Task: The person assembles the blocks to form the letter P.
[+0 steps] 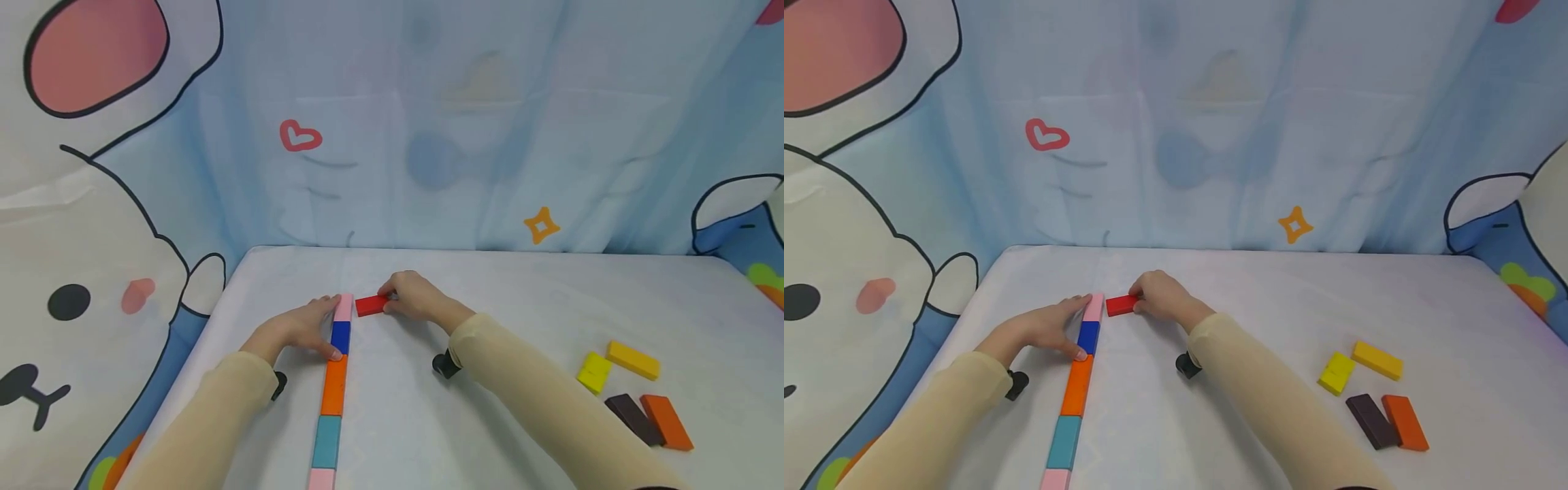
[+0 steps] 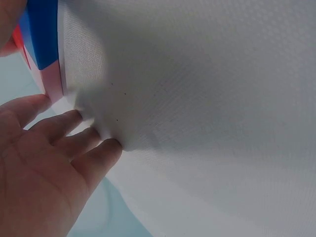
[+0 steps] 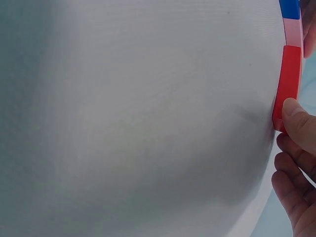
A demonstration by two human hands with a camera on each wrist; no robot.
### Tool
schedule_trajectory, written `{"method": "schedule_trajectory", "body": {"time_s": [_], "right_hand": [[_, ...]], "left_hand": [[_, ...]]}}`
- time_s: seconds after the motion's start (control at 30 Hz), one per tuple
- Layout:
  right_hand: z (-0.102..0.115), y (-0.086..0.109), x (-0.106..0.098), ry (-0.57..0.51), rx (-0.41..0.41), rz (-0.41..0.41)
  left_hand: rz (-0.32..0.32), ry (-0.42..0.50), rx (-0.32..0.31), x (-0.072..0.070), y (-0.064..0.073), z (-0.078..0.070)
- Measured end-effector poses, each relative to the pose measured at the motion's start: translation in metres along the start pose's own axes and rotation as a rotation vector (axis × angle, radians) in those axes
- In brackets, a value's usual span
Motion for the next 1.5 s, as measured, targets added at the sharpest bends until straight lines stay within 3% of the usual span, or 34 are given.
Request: {"method": "schedule_trajectory", "body": {"time_s": [1.0, 1.3, 1.5], "right_hand": [[0.005, -0.003, 0.002, -0.012, 0.008, 0.006], [0.001, 0.004, 0.0, -0.044, 0.013, 0.002], [-0.008, 0.011, -0.002, -0.054, 0.056, 0.019]], "left_hand": [[-0.002, -0.005, -0.001, -0.001, 0.0, -0.001], [0.007, -0.028, 0.007, -0.002, 0.003, -0.008], [-0.005, -0.02, 0.012, 0.0, 0.002, -0.003]]}}
Point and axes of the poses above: each hand's wrist, its own y-axis away from the middle knuckle, its own x-axis out of the palm, z = x × y, the point moved 6 cm from there along -y, towards the middle knuckle, and after that the axes turned 2 degrees about z, right-handed, at the moved point
